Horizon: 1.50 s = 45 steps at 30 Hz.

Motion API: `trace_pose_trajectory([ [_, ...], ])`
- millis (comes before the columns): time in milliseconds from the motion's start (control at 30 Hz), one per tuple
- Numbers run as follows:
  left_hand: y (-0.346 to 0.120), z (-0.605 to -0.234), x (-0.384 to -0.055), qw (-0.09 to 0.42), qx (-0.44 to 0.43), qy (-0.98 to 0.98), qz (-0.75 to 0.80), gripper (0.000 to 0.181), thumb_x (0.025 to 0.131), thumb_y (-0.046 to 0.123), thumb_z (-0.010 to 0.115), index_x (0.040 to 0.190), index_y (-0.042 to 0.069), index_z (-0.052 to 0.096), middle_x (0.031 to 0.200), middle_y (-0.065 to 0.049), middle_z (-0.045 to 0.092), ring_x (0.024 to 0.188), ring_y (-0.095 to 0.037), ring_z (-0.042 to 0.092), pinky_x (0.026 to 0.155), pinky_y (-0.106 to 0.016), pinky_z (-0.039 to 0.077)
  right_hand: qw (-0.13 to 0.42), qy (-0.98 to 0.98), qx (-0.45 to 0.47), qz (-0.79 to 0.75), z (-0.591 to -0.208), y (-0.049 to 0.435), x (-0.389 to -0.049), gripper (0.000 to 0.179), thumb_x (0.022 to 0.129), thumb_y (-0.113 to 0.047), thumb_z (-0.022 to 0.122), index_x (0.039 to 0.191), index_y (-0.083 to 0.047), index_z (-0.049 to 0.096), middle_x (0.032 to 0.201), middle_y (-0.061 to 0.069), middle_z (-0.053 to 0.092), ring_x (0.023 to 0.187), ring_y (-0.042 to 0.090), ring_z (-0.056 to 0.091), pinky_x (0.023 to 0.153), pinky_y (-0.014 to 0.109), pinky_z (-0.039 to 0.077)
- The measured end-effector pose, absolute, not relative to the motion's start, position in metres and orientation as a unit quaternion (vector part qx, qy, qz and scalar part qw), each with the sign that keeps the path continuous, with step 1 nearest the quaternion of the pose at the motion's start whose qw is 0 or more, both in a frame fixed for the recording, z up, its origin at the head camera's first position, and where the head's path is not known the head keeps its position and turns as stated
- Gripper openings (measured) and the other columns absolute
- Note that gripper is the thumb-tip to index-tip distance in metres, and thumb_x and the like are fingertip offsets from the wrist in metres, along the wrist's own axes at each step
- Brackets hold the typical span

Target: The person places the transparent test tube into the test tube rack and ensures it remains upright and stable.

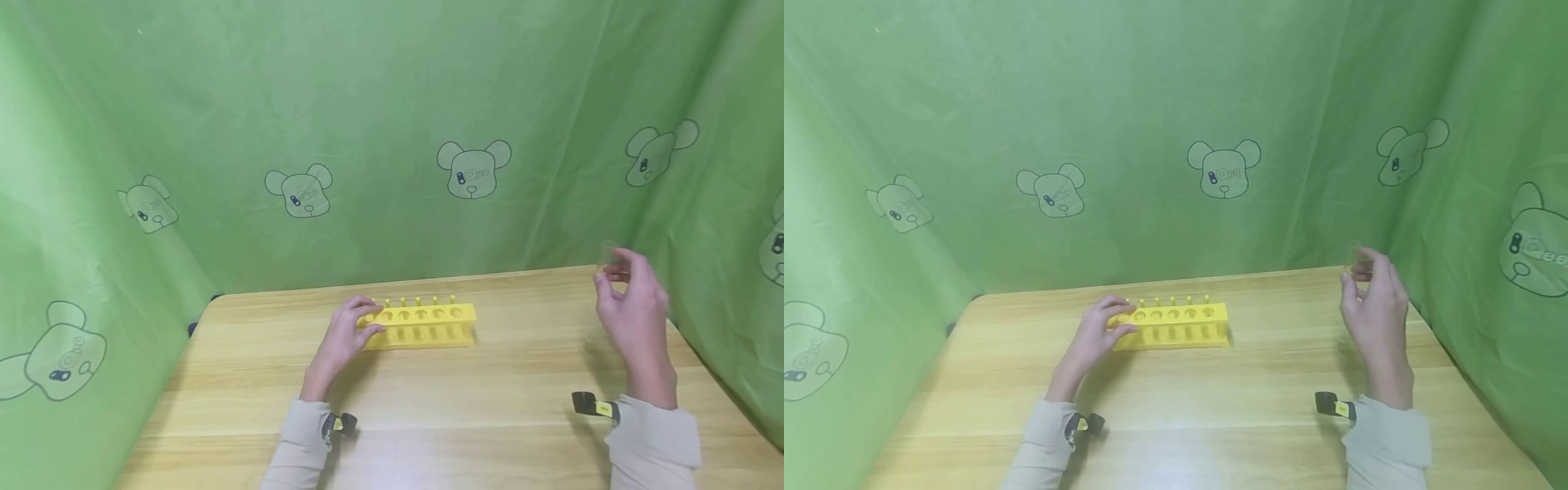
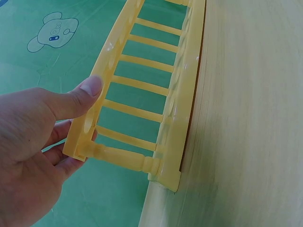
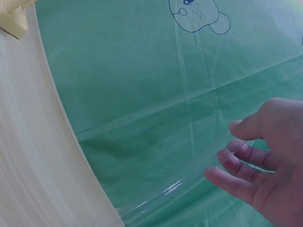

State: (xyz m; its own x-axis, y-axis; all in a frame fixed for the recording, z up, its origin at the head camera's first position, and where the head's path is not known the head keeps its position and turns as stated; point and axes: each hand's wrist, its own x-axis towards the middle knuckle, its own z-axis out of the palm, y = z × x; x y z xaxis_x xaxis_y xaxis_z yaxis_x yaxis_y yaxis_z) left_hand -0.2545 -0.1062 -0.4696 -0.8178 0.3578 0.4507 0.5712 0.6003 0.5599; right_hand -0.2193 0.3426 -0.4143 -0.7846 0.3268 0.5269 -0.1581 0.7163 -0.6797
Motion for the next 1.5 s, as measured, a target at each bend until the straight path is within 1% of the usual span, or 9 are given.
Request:
trace_pose_trajectory([
  [133,-0.106,-0.469,-0.254,0.147,-0.262,-0.883,-0.361,0.039,0.081,0.008,0.085,0.117,-0.003,0.073,0.116,-0.012,0.069,0.11,-0.028,0.065,0.103,-0.037,0.054,0.338,-0.861,-0.039,0.379,-0.413,0.34,-0.221,0.05,0.099,0.0,0.064,0.146,0.0,0.047,0.119,0.021,0.063,0.107,0.031,0.058,0.079,-0.005,0.04],
  [267,-0.106,-0.47,-0.255,0.15,-0.262,-0.881,-0.364,0.04,0.08,0.005,0.086,0.117,-0.004,0.073,0.116,-0.014,0.069,0.11,-0.03,0.065,0.103,-0.04,0.054,0.35,-0.857,-0.036,0.377,-0.412,0.338,-0.222,0.05,0.098,-0.001,0.065,0.146,0.0,0.048,0.119,0.021,0.064,0.106,0.027,0.058,0.077,-0.006,0.04],
  [533,-0.106,-0.472,-0.256,0.159,-0.268,-0.878,-0.362,0.04,0.079,0.004,0.087,0.115,-0.005,0.073,0.115,-0.015,0.069,0.109,-0.031,0.066,0.101,-0.04,0.056,0.357,-0.849,-0.048,0.386,-0.407,0.336,-0.219,0.049,0.1,-0.006,0.064,0.147,-0.006,0.048,0.119,0.017,0.064,0.102,0.0,0.051,0.077,-0.004,0.041],
  [800,-0.106,-0.472,-0.256,0.158,-0.268,-0.88,-0.359,0.04,0.08,0.006,0.086,0.116,-0.004,0.073,0.116,-0.014,0.069,0.109,-0.029,0.066,0.1,-0.038,0.056,0.365,-0.847,-0.047,0.384,-0.402,0.334,-0.213,0.05,0.102,-0.008,0.063,0.149,-0.015,0.047,0.118,0.013,0.064,0.106,0.002,0.054,0.079,-0.002,0.044],
  [1033,-0.106,-0.473,-0.256,0.166,-0.27,-0.877,-0.361,0.039,0.08,0.004,0.086,0.115,-0.004,0.073,0.114,-0.014,0.07,0.108,-0.029,0.066,0.099,-0.036,0.056,0.368,-0.844,-0.047,0.387,-0.402,0.334,-0.215,0.051,0.103,-0.007,0.061,0.151,-0.015,0.046,0.117,0.008,0.062,0.108,0.016,0.059,0.081,-0.001,0.045],
  [1133,-0.106,-0.474,-0.256,0.166,-0.27,-0.877,-0.361,0.039,0.08,0.005,0.086,0.115,-0.004,0.073,0.114,-0.014,0.07,0.108,-0.029,0.066,0.099,-0.036,0.056,0.378,-0.839,-0.041,0.389,-0.402,0.334,-0.216,0.052,0.102,-0.006,0.061,0.151,-0.015,0.046,0.115,0.003,0.061,0.106,0.014,0.059,0.082,-0.001,0.045],
  [1200,-0.106,-0.474,-0.256,0.164,-0.268,-0.878,-0.36,0.039,0.081,0.006,0.086,0.116,-0.004,0.073,0.115,-0.013,0.07,0.108,-0.029,0.066,0.1,-0.036,0.056,0.384,-0.836,-0.039,0.39,-0.403,0.333,-0.217,0.052,0.102,-0.006,0.062,0.151,-0.016,0.046,0.113,0.0,0.06,0.104,0.007,0.057,0.081,-0.001,0.045],
  [1300,-0.106,-0.475,-0.256,0.161,-0.267,-0.88,-0.359,0.039,0.081,0.009,0.086,0.116,-0.003,0.073,0.115,-0.013,0.069,0.109,-0.029,0.066,0.101,-0.037,0.056,0.388,-0.833,-0.037,0.393,-0.402,0.331,-0.217,0.053,0.102,-0.006,0.062,0.151,-0.019,0.046,0.112,-0.002,0.06,0.103,0.002,0.055,0.081,-0.001,0.045],
  [1500,-0.106,-0.475,-0.256,0.155,-0.263,-0.883,-0.357,0.039,0.082,0.01,0.086,0.117,-0.002,0.073,0.116,-0.012,0.069,0.109,-0.028,0.066,0.101,-0.036,0.055,0.393,-0.826,-0.036,0.402,-0.4,0.327,-0.216,0.054,0.101,-0.006,0.064,0.15,-0.019,0.047,0.113,0.004,0.063,0.102,-0.001,0.054,0.08,-0.001,0.045],
])
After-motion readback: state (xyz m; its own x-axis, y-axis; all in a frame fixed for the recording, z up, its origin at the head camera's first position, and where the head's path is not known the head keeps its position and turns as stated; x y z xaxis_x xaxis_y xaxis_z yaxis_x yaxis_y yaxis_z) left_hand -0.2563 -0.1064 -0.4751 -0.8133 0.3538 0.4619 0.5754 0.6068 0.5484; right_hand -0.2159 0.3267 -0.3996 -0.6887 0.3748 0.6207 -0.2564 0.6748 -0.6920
